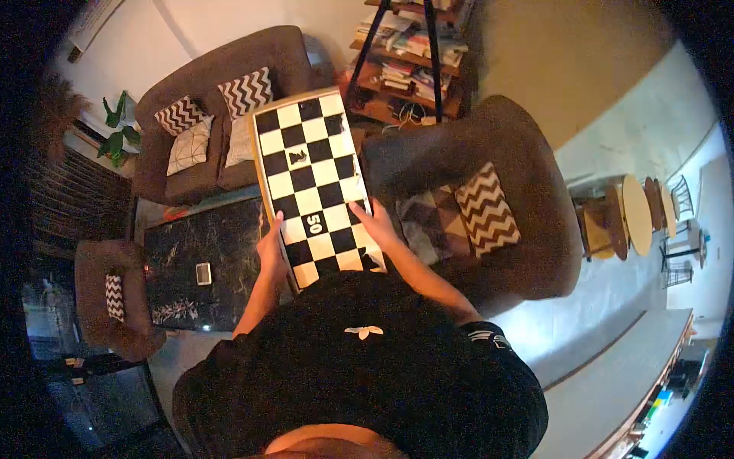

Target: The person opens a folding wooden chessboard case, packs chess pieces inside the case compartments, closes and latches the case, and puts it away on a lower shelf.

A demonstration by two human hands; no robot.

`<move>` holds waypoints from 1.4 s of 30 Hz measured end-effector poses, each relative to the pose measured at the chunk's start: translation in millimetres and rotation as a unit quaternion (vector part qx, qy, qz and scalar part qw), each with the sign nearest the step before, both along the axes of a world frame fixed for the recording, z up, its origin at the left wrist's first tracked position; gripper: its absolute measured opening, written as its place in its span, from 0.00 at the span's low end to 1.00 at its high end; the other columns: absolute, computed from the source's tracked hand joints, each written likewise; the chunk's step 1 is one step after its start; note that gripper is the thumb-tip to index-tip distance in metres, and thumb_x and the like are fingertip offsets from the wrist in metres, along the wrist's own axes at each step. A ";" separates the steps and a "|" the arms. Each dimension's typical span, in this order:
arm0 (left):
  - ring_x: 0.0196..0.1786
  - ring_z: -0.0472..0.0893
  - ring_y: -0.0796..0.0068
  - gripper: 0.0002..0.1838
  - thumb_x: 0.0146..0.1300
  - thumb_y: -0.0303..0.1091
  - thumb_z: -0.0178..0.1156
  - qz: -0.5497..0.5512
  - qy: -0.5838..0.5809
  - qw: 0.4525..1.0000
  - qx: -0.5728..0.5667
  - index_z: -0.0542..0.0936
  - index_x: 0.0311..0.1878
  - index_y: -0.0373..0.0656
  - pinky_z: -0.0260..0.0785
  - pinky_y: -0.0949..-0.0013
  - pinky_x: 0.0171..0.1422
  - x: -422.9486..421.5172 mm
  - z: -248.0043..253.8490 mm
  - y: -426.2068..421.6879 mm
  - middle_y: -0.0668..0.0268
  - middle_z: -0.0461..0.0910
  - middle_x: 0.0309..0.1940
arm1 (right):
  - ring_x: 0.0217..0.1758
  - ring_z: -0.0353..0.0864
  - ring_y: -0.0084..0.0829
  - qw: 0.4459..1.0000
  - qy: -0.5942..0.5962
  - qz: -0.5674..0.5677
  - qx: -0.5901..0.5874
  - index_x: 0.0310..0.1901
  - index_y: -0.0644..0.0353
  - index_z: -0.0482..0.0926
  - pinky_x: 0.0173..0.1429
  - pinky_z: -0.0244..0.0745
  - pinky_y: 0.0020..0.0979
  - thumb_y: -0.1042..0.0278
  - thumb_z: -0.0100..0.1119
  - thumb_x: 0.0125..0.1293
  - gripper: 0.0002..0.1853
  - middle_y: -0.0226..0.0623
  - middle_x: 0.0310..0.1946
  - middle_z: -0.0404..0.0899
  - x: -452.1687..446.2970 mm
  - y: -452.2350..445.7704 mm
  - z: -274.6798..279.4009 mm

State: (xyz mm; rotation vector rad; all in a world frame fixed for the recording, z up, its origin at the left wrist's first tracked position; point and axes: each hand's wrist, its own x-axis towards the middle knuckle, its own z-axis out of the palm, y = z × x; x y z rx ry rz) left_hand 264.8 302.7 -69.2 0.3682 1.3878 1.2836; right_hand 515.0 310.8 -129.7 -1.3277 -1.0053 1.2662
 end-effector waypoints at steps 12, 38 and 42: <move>0.44 0.89 0.56 0.31 0.63 0.46 0.75 -0.185 -0.021 0.975 -0.125 0.80 0.54 0.23 0.86 0.53 0.47 -53.7 -56.9 174.6 0.46 0.86 0.48 | 0.49 0.84 0.31 0.994 0.050 -0.040 -0.085 0.53 0.64 0.82 0.54 0.78 0.35 0.50 0.73 0.66 0.26 0.37 0.48 0.86 -37.7 117.6 -53.0; 0.51 0.85 0.41 0.36 0.73 0.62 0.53 -0.539 0.425 0.721 -0.099 0.83 0.49 0.29 0.76 0.46 0.54 -71.8 -249.0 445.1 0.39 0.85 0.45 | 0.69 0.74 0.43 0.900 0.159 -0.245 -0.324 0.72 0.64 0.67 0.66 0.74 0.47 0.47 0.73 0.66 0.42 0.44 0.67 0.73 -84.2 275.8 -201.1; 0.53 0.83 0.40 0.24 0.76 0.44 0.49 -0.533 0.522 0.664 -0.052 0.73 0.61 0.32 0.76 0.43 0.58 -63.4 -238.9 452.3 0.40 0.83 0.48 | 0.64 0.77 0.43 0.906 0.182 -0.232 -0.303 0.70 0.62 0.71 0.62 0.74 0.46 0.50 0.72 0.67 0.36 0.44 0.65 0.75 -83.8 296.3 -254.5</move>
